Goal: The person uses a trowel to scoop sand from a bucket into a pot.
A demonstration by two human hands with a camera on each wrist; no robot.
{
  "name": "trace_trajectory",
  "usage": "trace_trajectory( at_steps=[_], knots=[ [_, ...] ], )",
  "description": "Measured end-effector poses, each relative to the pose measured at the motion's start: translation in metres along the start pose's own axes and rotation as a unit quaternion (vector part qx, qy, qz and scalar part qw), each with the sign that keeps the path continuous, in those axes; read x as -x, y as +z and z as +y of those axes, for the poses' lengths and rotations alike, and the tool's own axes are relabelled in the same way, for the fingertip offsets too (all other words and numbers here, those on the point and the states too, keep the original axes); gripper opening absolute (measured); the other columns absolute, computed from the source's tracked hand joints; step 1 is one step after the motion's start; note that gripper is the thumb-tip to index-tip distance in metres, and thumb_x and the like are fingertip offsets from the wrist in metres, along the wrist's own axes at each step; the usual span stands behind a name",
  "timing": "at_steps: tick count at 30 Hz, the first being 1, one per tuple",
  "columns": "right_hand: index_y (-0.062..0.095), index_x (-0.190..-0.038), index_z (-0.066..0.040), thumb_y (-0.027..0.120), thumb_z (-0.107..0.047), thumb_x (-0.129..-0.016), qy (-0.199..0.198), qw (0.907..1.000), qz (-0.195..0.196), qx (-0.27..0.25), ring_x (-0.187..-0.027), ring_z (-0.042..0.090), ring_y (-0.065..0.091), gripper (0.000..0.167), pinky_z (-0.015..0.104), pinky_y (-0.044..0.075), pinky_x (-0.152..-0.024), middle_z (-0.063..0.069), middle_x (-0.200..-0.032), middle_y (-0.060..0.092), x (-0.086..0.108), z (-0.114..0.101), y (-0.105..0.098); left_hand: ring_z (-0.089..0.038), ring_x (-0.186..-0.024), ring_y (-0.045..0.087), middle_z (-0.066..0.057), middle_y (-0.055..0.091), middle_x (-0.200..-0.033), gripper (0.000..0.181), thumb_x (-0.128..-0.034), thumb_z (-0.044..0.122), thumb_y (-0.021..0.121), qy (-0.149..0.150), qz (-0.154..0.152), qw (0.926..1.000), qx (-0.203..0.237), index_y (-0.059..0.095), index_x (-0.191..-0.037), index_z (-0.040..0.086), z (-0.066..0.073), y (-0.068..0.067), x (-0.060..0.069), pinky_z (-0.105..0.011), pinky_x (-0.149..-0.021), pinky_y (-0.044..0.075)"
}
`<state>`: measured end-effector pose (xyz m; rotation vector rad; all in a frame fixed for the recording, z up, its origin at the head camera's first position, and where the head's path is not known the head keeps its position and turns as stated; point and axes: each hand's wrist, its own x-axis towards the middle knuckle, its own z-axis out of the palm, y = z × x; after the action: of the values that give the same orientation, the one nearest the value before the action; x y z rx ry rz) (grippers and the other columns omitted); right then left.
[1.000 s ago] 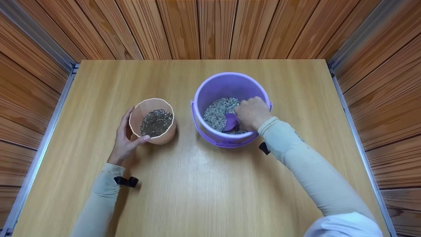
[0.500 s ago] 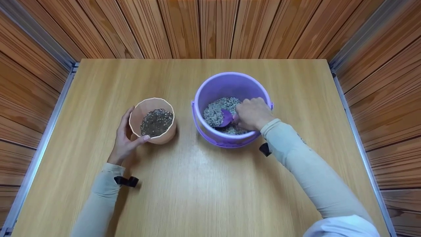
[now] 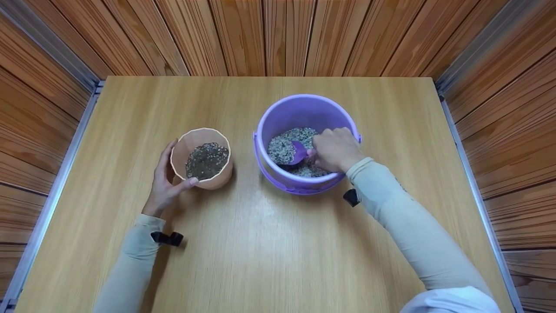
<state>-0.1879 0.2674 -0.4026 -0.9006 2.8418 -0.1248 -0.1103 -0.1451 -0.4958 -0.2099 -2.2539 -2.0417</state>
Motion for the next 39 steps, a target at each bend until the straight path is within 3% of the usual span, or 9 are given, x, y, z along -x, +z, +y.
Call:
trace_trajectory(
  at_steps=[11, 20, 29, 39],
  knots=[
    [0.072, -0.076, -0.012, 0.07, -0.019, -0.094, 0.015, 0.9998, -0.004, -0.015, -0.047, 0.015, 0.044, 0.02, 0.031, 0.035, -0.047, -0.004, -0.053, 0.05, 0.004, -0.001, -0.011, -0.025, -0.149, 0.028, -0.013, 0.029, -0.163, 0.106, -0.075, 0.0, 0.086, -0.006, -0.003, 1.0, 0.004, 0.022, -0.16, 0.003, -0.002, -0.001, -0.001, -0.049, -0.121, 0.025],
    [0.073, -0.082, -0.014, 0.071, -0.024, -0.094, 0.039, 0.9986, 0.031, -0.017, -0.05, 0.016, 0.048, 0.016, 0.033, 0.037, -0.047, -0.004, -0.058, 0.055, 0.017, 0.0, -0.03, -0.024, -0.149, 0.028, -0.01, 0.029, -0.163, 0.105, -0.0756, 0.001, 0.086, -0.012, 0.0, 0.9999, 0.002, 0.023, -0.16, 0.007, -0.003, -0.002, -0.001, -0.049, -0.12, 0.026],
    [0.078, -0.094, -0.015, 0.066, -0.038, -0.099, 0.049, 0.9953, 0.069, -0.046, -0.05, 0.011, 0.051, 0.027, 0.033, 0.036, -0.052, -0.007, -0.061, 0.062, 0.033, 0.002, -0.048, -0.023, -0.149, 0.028, -0.01, 0.029, -0.163, 0.105, -0.0751, 0.0, 0.085, -0.013, 0.006, 0.9999, 0.0, 0.023, -0.16, 0.008, -0.005, -0.002, 0.0, -0.049, -0.12, 0.026],
    [0.078, -0.1, -0.007, 0.069, -0.034, -0.097, 0.05, 0.994, 0.087, -0.043, -0.052, 0.012, 0.052, 0.028, 0.031, 0.037, -0.049, -0.001, -0.066, 0.067, 0.042, 0.002, -0.058, -0.025, -0.149, 0.028, -0.012, 0.029, -0.163, 0.105, -0.0742, 0.0, 0.086, -0.005, 0.001, 1.0, 0.003, 0.024, -0.16, 0.004, -0.003, -0.001, -0.002, -0.049, -0.12, 0.027]
  ],
)
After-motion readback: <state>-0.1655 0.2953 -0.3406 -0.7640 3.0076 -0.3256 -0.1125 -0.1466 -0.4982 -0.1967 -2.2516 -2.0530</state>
